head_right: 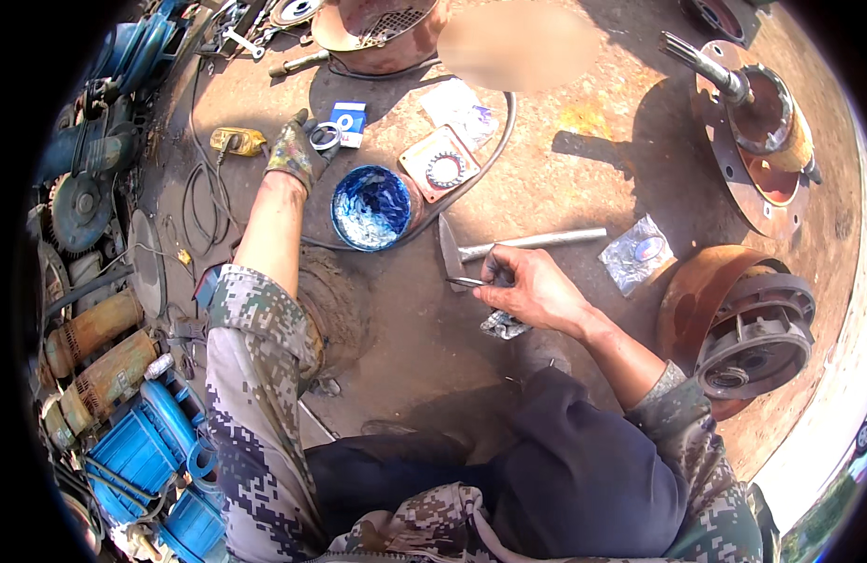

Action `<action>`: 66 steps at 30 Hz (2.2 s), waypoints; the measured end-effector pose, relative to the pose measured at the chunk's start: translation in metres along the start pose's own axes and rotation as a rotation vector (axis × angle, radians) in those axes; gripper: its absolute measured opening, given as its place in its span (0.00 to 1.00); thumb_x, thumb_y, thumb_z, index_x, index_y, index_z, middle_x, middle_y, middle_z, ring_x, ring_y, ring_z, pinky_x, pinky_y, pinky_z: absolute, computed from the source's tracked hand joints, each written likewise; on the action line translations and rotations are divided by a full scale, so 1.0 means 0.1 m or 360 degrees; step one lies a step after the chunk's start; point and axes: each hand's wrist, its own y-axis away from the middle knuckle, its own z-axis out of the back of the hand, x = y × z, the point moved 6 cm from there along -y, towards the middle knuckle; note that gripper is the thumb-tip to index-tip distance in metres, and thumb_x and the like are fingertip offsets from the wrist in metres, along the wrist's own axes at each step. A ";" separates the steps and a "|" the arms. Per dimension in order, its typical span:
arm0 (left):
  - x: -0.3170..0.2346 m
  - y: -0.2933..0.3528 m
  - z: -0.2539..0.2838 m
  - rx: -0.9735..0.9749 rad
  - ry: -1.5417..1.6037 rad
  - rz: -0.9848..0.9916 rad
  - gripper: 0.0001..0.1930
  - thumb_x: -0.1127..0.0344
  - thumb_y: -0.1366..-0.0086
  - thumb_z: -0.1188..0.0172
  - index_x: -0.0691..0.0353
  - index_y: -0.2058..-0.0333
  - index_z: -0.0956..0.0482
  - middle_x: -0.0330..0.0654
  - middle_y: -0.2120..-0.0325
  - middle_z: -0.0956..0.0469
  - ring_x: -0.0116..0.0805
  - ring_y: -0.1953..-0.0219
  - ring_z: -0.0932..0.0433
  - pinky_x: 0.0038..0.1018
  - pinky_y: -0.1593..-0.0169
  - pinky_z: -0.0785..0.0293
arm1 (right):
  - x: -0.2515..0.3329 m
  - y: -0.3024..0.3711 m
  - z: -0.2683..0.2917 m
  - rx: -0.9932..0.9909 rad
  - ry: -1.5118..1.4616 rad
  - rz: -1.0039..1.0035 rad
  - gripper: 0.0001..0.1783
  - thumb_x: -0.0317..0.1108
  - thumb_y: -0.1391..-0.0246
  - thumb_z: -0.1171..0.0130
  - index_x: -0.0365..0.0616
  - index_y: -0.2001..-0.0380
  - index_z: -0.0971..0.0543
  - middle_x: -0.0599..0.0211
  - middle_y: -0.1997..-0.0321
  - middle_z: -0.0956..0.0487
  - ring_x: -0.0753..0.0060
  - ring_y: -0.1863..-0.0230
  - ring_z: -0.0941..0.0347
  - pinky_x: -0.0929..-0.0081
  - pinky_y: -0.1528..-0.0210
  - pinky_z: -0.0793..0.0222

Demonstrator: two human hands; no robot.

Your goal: The person is repairing a motor component. They use a hammer to tap a part into place, then apply blue grease to a bearing and install it into the motor housing.

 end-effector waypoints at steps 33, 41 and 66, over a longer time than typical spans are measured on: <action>1.02 2.32 -0.30 0.0725 -0.0133 -0.0049 0.12 0.70 0.25 0.40 0.68 0.47 0.18 0.38 0.64 0.16 0.26 0.62 0.18 0.24 0.56 0.20 | 0.44 -0.24 0.42 -0.0141 -0.1138 -0.0005 0.18 0.39 0.34 0.32 0.39 0.50 0.23 0.62 0.58 0.15 0.75 0.64 0.17 0.75 0.62 0.18; 0.94 2.38 -0.24 0.0543 -0.0335 -0.0371 0.09 0.70 0.26 0.38 0.68 0.52 0.16 0.37 0.69 0.16 0.22 0.68 0.20 0.20 0.62 0.22 | 0.67 -0.19 0.49 -0.0052 -0.1491 0.0476 0.36 0.17 0.42 0.54 0.32 0.28 0.36 0.45 0.34 0.25 0.55 0.33 0.25 0.56 0.29 0.29; 0.85 2.47 -0.16 0.0490 -0.0338 -0.0549 0.07 0.73 0.26 0.41 0.68 0.56 0.16 0.37 0.70 0.17 0.21 0.69 0.22 0.21 0.64 0.25 | 0.46 -0.08 0.49 -0.0561 0.0124 0.0330 0.22 0.38 0.35 0.31 0.44 0.42 0.20 0.67 0.57 0.16 0.79 0.61 0.23 0.74 0.54 0.24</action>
